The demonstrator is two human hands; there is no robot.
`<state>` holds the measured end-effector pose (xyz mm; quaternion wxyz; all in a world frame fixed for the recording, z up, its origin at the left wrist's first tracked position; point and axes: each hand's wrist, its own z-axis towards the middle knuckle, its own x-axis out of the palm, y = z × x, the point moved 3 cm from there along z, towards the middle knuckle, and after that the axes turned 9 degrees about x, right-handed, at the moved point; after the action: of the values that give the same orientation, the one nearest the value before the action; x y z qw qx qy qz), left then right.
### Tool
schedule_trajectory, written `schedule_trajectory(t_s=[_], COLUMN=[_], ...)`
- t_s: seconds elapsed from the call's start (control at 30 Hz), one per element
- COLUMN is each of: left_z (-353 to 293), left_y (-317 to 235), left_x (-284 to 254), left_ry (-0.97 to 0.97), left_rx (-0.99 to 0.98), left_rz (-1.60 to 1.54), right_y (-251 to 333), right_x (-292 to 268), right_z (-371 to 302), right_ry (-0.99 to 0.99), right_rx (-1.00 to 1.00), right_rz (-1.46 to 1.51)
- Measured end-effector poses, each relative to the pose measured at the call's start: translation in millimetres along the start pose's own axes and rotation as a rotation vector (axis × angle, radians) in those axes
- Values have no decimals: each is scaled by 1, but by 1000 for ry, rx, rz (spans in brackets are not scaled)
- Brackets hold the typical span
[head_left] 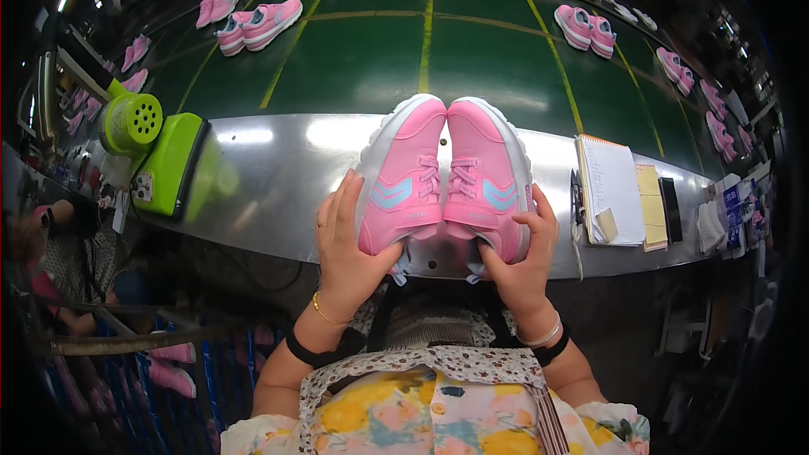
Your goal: Inspecting and cleaning finished shoes at a quality control station in a factory.
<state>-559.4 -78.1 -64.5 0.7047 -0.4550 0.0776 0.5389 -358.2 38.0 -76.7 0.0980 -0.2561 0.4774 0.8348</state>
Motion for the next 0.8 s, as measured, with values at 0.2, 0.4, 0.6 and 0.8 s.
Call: schedule_trajectory(t_s=[0.2, 0.4, 0.6, 0.8], left_z=[4, 9, 18, 26], left_y=[-7, -13, 0, 42], left_x=[2, 6, 10, 17], left_ry=[29, 91, 349, 400], left_rx=[49, 70, -27, -752], left_rz=[56, 92, 2, -807], right_y=[-6, -4, -9, -49], right_x=[-3, -8, -14, -25], right_z=[-1, -1, 17, 42], right_ry=[1, 75, 249, 448], right_rx=[48, 43, 94, 644], right_rz=[13, -172, -236, 289])
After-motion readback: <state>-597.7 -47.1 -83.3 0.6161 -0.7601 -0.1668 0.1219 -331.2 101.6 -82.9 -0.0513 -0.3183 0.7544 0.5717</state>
